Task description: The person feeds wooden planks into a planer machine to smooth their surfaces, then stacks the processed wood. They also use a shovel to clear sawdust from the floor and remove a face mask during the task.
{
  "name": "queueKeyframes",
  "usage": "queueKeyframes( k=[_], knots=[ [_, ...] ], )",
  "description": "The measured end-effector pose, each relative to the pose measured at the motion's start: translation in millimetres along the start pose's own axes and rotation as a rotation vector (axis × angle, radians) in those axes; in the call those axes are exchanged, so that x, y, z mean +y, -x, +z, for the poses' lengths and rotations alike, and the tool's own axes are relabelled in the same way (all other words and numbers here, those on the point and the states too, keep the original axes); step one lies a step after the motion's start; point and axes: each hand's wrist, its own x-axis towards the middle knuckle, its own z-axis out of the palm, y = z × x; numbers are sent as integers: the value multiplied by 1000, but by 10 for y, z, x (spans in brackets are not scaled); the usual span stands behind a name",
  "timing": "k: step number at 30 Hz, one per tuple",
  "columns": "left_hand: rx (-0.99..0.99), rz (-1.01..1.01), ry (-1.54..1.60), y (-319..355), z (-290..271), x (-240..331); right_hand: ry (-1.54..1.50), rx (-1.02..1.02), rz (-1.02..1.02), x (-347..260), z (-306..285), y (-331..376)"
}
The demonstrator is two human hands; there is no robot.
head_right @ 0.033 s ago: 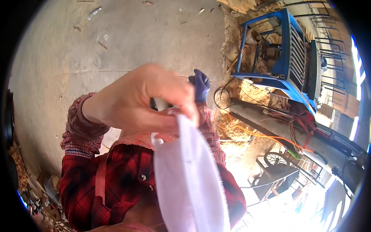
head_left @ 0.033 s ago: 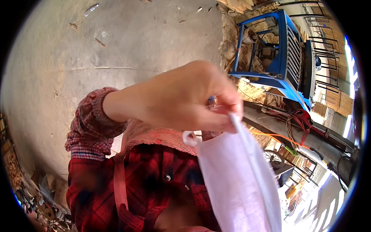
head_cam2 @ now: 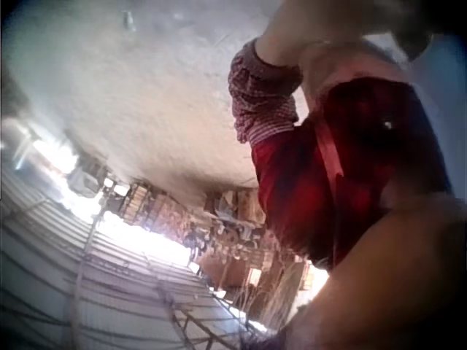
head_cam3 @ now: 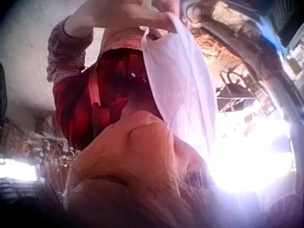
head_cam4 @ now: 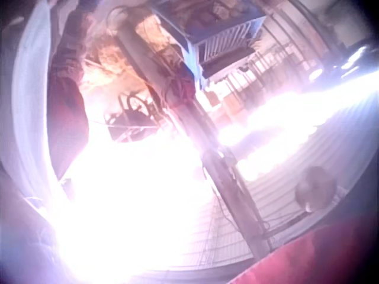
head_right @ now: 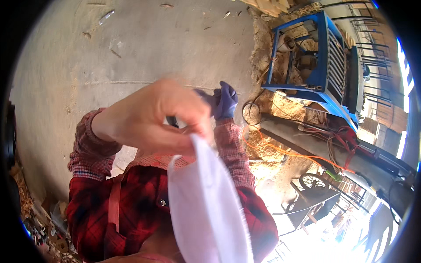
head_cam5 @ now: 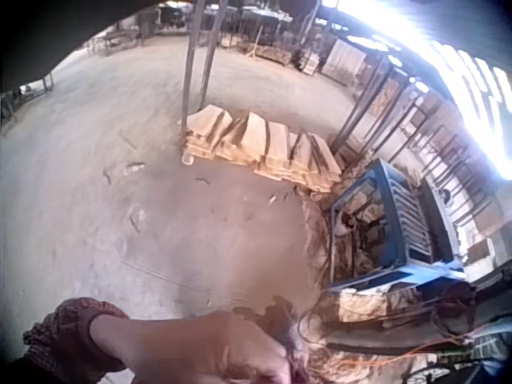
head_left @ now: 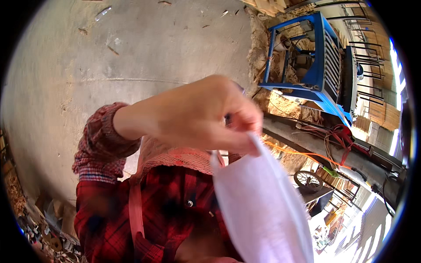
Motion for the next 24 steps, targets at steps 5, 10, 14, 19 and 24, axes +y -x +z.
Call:
queueKeyframes(
  k=[5, 10, 14, 19, 24],
  knots=[
    [-433, 407, 825, 127, -337, -60, -83, 2, -71, -147, -94, -38],
    [-490, 548, 927, -83, -391, 360, -95, 138, -46, -269, -302, -226],
    [-420, 575, 935, -498, -540, 482, -167, 117, -95, -358, -316, -601],
    [-442, 594, 778, -1180, -770, 740, -156, 68, -138, -602, -188, -1231],
    [-580, 571, 732, -1616, -1244, 969, -161, 24, -89, -1188, -176, -1852]
  ],
)
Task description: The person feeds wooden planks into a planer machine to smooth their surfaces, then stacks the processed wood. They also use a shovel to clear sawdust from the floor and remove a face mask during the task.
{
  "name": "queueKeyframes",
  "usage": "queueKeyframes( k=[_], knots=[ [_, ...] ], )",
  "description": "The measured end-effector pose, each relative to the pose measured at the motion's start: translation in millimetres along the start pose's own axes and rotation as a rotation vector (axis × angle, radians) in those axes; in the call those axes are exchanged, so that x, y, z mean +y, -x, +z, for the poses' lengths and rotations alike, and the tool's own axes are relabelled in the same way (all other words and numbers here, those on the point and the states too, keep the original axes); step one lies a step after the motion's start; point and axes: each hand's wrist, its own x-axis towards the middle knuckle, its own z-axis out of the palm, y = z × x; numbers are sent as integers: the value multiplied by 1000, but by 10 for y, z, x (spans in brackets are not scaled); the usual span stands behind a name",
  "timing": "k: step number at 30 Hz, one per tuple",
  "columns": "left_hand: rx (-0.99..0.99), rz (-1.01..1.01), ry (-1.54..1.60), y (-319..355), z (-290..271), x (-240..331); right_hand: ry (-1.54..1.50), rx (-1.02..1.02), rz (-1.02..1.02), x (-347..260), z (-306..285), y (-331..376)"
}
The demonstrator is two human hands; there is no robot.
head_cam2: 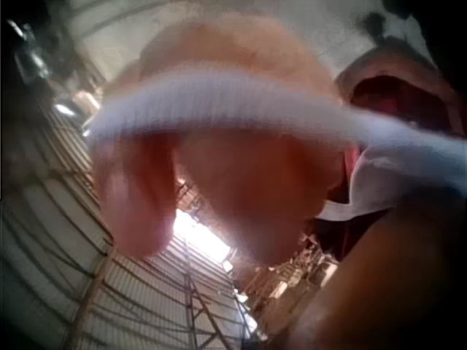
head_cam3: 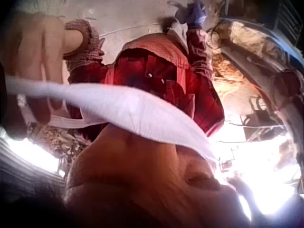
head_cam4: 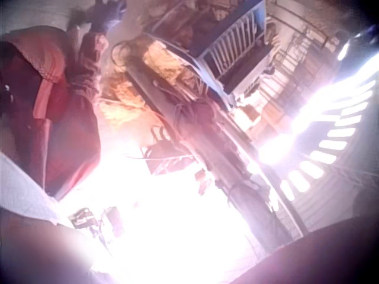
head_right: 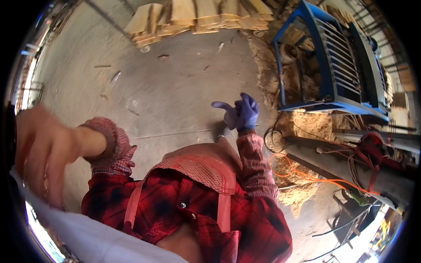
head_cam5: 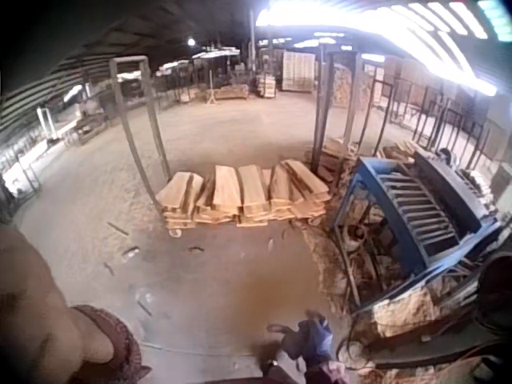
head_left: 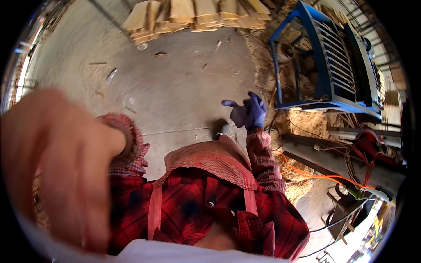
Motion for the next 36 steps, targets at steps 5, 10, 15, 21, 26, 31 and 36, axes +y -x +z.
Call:
queueKeyframes(
  k=[5, 10, 15, 21, 26, 31, 36],
  knots=[
    [-330, 214, 64, -555, -613, -593, 473, -203, -504, 59, -153, -921],
    [-198, -163, -277, -779, -1049, -462, 44, -112, 13, -343, 172, -1269],
    [-182, -280, -438, -1044, -1646, -336, -11, -89, -20, -439, 414, -1734],
    [-314, -275, -506, -1061, -2579, 58, 27, -28, -117, -822, 841, -2447],
    [-400, -262, -586, -1076, -3363, 453, -12, 43, -176, -1224, 1336, -2903],
    [-437, -231, -756, -1035, -3805, 753, -74, 57, -143, -1351, 1744, -3232],
    [-405, -149, -1058, -821, -3905, 1173, 371, -41, -498, -1128, 1805, -3684]
  ],
)
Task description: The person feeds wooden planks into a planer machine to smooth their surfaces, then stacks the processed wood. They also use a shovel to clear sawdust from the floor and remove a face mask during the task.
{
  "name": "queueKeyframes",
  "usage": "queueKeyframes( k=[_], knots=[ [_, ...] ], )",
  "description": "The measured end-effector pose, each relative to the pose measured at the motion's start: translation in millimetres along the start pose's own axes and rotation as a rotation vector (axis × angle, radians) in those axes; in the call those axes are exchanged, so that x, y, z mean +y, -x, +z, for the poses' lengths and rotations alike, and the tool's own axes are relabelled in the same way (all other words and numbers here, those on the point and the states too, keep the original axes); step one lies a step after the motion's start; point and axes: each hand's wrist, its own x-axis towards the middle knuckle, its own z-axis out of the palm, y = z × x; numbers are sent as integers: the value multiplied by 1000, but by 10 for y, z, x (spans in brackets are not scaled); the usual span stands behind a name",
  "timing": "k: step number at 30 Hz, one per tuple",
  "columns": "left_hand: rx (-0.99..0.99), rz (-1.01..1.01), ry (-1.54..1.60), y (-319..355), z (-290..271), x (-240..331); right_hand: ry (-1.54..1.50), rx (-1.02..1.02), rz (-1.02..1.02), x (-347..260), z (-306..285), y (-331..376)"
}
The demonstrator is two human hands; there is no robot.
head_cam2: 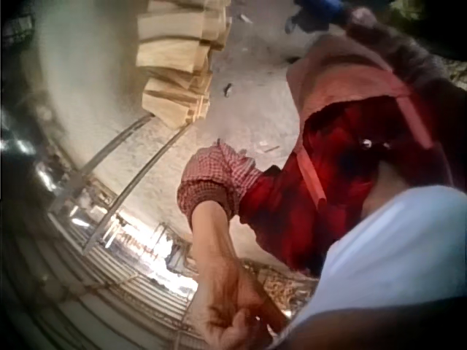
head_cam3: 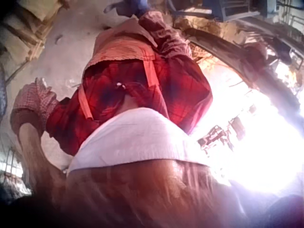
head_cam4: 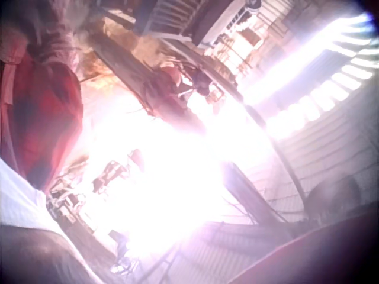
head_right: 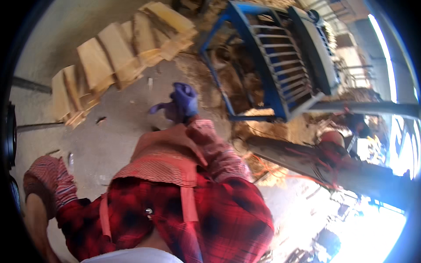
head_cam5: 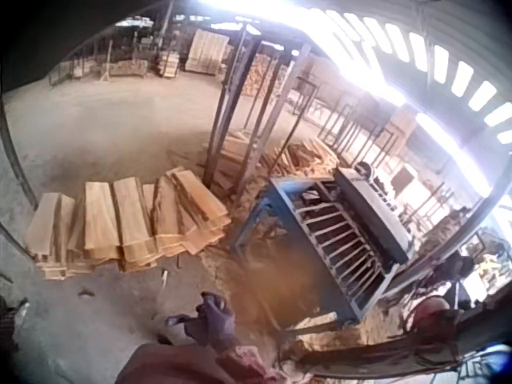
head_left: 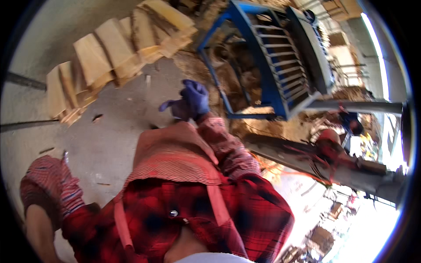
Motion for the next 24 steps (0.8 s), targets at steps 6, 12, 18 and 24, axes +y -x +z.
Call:
queueKeyframes(
  k=[6, 12, 18, 24],
  knots=[
    [258, 157, -1398, 86, -74, 319, -413, 138, 396, -469, 239, -616],
    [1217, -419, -815, 561, 280, -1172, -574, -65, 230, -987, 711, -1201],
    [1527, -1250, 537, 1524, 967, -2900, -788, -294, 417, -1313, 1013, -1327],
    [1450, -569, 1411, 1569, 1149, -3094, -1041, -575, 667, -880, 896, -1581]
  ],
)
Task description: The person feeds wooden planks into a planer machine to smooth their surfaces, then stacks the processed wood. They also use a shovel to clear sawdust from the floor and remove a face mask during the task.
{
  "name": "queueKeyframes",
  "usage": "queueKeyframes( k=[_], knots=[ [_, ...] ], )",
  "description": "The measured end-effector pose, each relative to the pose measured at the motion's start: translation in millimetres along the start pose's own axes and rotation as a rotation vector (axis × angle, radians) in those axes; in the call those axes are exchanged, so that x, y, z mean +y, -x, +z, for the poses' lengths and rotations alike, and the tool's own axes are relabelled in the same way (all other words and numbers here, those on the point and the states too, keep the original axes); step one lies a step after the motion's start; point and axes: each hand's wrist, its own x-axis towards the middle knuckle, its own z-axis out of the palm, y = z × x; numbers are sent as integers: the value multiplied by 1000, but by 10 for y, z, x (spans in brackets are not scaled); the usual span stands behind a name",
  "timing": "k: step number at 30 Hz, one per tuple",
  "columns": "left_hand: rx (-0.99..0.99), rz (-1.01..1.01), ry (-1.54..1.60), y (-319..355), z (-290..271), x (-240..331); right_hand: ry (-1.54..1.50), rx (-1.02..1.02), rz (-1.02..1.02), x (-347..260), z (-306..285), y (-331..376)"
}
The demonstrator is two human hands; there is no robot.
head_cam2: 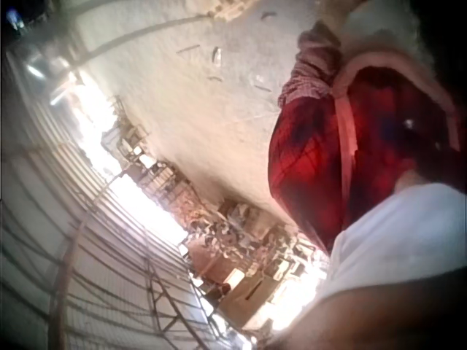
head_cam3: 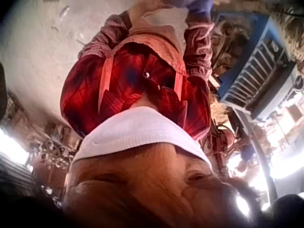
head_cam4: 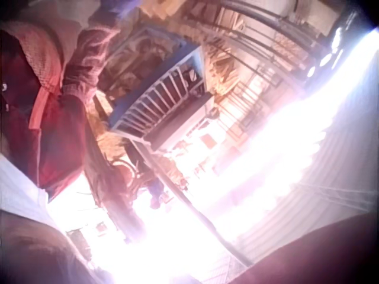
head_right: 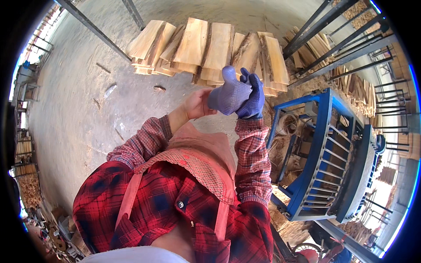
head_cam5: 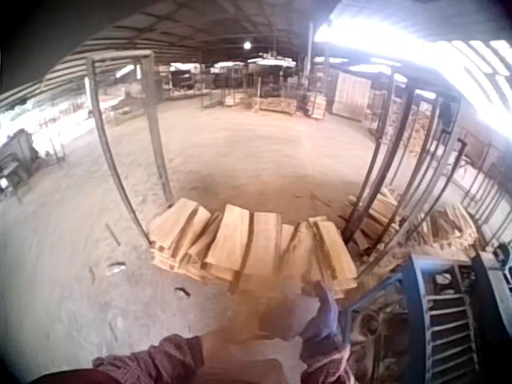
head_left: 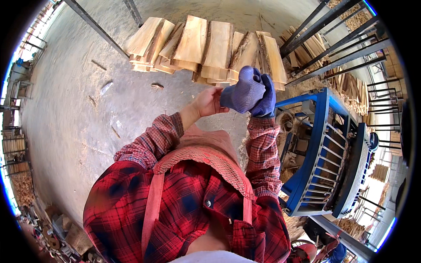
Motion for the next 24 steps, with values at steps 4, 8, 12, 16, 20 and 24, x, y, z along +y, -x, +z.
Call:
queueKeyframes(
  k=[4, 8, 12, 16, 20, 24],
  knots=[
    [-228, 55, 112, -7, -267, -2, 71, 57, -10, 19, 30, 54],
    [81, 133, 0, -110, 19, 52, 109, 193, -115, 7, 18, 134],
    [269, 290, -406, -147, 358, 214, 983, 340, -733, -57, -525, 179],
    [413, 321, -886, -91, 570, 227, 972, 306, -143, 252, 50, 638],
    [362, 389, -1176, 4, 487, 59, 1125, 88, 109, 402, 282, 616],
    [422, 423, -1394, 160, 83, 62, 1116, 121, 235, 603, 70, 484]
  ],
)
